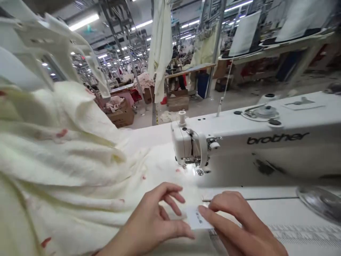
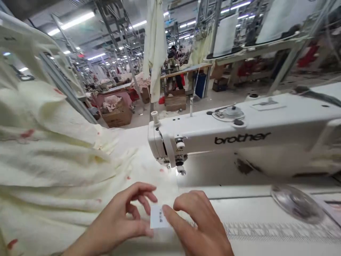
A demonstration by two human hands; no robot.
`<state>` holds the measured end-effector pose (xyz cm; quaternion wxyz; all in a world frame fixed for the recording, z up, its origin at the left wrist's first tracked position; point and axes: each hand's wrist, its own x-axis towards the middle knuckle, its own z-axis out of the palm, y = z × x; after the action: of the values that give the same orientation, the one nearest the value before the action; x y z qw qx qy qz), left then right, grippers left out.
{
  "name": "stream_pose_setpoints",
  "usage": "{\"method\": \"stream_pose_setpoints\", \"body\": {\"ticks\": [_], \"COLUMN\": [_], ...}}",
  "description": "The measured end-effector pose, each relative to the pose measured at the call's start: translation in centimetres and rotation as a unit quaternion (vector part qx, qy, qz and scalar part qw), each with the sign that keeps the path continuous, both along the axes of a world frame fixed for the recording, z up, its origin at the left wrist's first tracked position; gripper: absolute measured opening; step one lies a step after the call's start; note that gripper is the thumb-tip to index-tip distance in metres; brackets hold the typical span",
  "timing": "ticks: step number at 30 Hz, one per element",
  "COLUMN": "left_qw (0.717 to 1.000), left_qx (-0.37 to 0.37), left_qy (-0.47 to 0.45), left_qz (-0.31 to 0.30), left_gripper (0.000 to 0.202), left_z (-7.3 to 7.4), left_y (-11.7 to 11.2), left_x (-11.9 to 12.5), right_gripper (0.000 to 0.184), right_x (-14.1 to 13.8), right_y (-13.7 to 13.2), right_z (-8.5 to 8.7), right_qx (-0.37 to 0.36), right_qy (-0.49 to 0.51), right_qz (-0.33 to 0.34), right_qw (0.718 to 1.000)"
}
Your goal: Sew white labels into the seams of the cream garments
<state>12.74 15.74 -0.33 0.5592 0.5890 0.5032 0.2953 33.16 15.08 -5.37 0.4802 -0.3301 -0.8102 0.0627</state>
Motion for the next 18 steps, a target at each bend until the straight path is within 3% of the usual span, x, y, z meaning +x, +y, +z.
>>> {"method": "stream_pose_setpoints", "body": {"ticks": [2,3,5,7,8,10,12,14,18], "left_qw": [0.984,0.977,0.978,0.984,0.986,0.988,0.99,0.992,0.994], "left_qx": [-0.157,-0.188,-0.177,-0.147,-0.135,-0.121,-0.114,-0.105,-0.095], "left_qy": [-0.076,-0.1,-0.108,-0.088,-0.079,-0.063,-0.049,-0.037,-0.01], "left_qz": [-0.026,-0.027,0.004,0.042,0.056,0.069,0.067,0.06,0.05], "left_gripper": [0.049,0.044,0.038,0.036,0.037,0.037,0.036,0.034,0.033], "left_z": [-0.1,-0.1,-0.2,-0.2,-0.2,-0.1,-0.1,0.0,-0.2], "left_y": [0.3,0.3,0.3,0.2,0.1,0.0,-0.2,-0.4,-0.5], "left_x": [0.0,0.1,0.5,0.9,1.1,1.3,1.3,1.3,1.3], "right_gripper": [0.039,0.039,0.037,0.03,0.024,0.016,0.023,0.03,0.032], "right_x": [-0.1,-0.2,-0.6,-1.0,-1.2,-1.6,-2.0,-2.4,-3.0], "right_y": [-0.3,-0.5,-0.8,-0.9,-0.9,-0.9,-0.9,-1.0,-1.3], "right_z": [-0.5,-0.6,-0.7,-0.4,-0.2,0.6,1.3,1.8,2.0], "right_qx": [0.04,0.046,0.015,-0.105,-0.194,-0.372,-0.483,-0.522,-0.542], "right_qy": [-0.029,-0.031,0.004,0.078,0.12,0.186,0.219,0.237,0.26], "right_qz": [0.003,-0.002,-0.028,-0.044,-0.034,0.024,0.071,0.069,0.05], "right_qw": [0.999,0.998,0.999,0.99,0.973,0.909,0.845,0.816,0.797]}}
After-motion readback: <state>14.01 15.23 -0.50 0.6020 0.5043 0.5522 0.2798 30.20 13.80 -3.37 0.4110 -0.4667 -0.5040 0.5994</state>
